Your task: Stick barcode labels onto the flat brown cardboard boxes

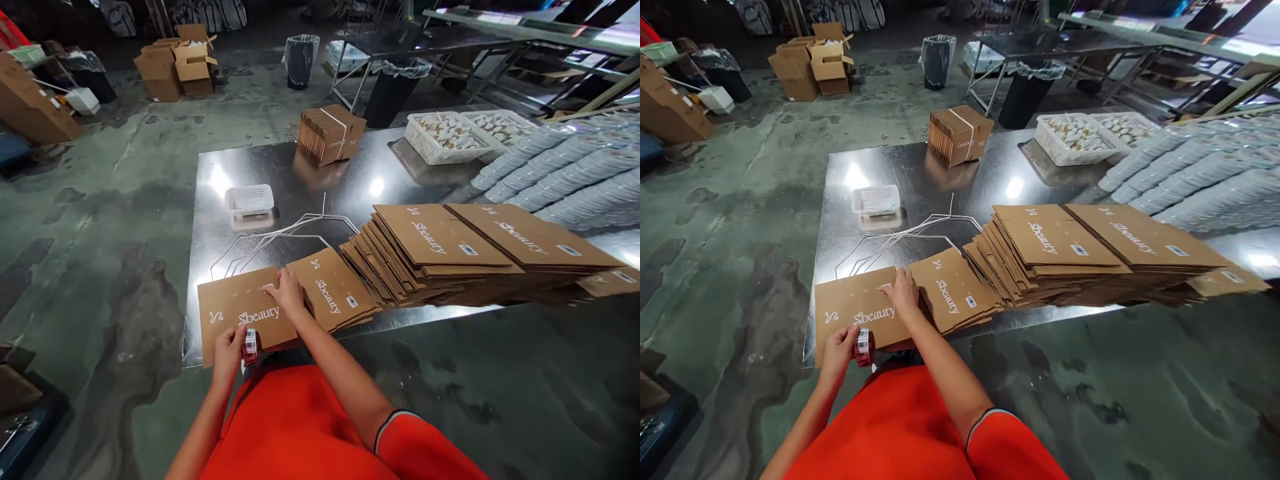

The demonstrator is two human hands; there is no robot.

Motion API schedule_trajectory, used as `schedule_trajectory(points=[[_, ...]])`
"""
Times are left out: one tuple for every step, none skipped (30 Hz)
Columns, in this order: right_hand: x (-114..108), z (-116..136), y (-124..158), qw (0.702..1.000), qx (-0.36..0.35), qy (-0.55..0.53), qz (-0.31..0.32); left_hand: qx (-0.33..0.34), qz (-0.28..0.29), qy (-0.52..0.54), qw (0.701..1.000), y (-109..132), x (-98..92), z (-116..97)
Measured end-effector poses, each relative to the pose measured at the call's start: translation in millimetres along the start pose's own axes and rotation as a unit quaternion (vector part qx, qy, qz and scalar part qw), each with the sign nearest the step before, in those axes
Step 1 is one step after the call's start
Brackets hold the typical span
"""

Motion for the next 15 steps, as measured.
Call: schedule_trajectory(points=[[1.0, -1.2, -2.3, 1.0, 0.01, -0.021, 0.001, 0.001, -0.002, -0.002, 1.0, -0.6, 0.2, 0.3], [2.1, -2.5, -4.5, 0.999, 0.016, -0.046, 0.003, 0.003, -0.005, -0.005, 1.0, -1.0, 0.6, 0.1], [3.2, -4.1, -6.7, 0.997, 0.018, -0.069, 0.007, 0.005, -0.006, -0.007, 1.0, -1.0, 1.2, -0.7], [3.8, -6.0, -8.6, 0.996, 0.017, -0.092, 0.012, 0.008, -0.006, -0.009, 1.0, -0.3, 1.7, -2.3], [3.9, -8.4, -10.3, 0.993, 0.017, -0.116, 0.015, 0.01, -0.005, -0.01, 1.0, 1.3, 2.1, -4.8], [3.3, -11.3, -11.4, 0.99, 0.019, -0.142, 0.018, 0.012, -0.001, -0.01, 1.0, 3.8, 2.1, -8.2], [2.2, -14.6, -11.8, 0.986, 0.022, -0.166, 0.021, 0.015, 0.004, -0.01, 1.0, 7.0, 1.4, -12.5], [0.6, -18.3, -11.3, 0.982, 0.025, -0.188, 0.023, 0.019, 0.008, -0.009, 1.0, 10.7, -0.4, -17.4], [-1.2, -22.2, -9.7, 0.978, 0.028, -0.206, 0.024, 0.028, 0.005, -0.012, 1.0, 14.4, -3.4, -22.7], [-2.8, -26.0, -7.0, 0.976, 0.032, -0.216, 0.023, 0.047, -0.013, -0.024, 0.999, 17.5, -8.1, -27.8], [-3.8, -29.4, -3.1, 0.975, 0.036, -0.217, 0.021, 0.077, -0.046, -0.048, 0.995, 19.4, -14.1, -32.2], [-4.3, -32.2, 1.8, 0.976, 0.041, -0.214, 0.018, 0.113, -0.088, -0.085, 0.986, 19.7, -21.1, -35.5], [-4.0, -33.9, 7.6, 0.977, 0.044, -0.207, 0.014, 0.142, -0.131, -0.131, 0.972, 18.4, -28.5, -36.9], [-3.0, -34.3, 14.0, 0.981, 0.04, -0.188, 0.011, 0.156, -0.164, -0.172, 0.959, 15.3, -35.6, -36.1], [-1.7, -33.4, 20.6, 0.986, 0.029, -0.162, 0.007, 0.155, -0.182, -0.201, 0.95, 11.0, -41.9, -33.1]])
Point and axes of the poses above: each hand's wrist, its own y-axis away from the middle knuckle, its own x-axis out of the palm, z = x × y, the point moved 1 cm from there along -y, towards the middle knuckle, and after that the axes turned 10 degrees about x, right-handed, at the moved point
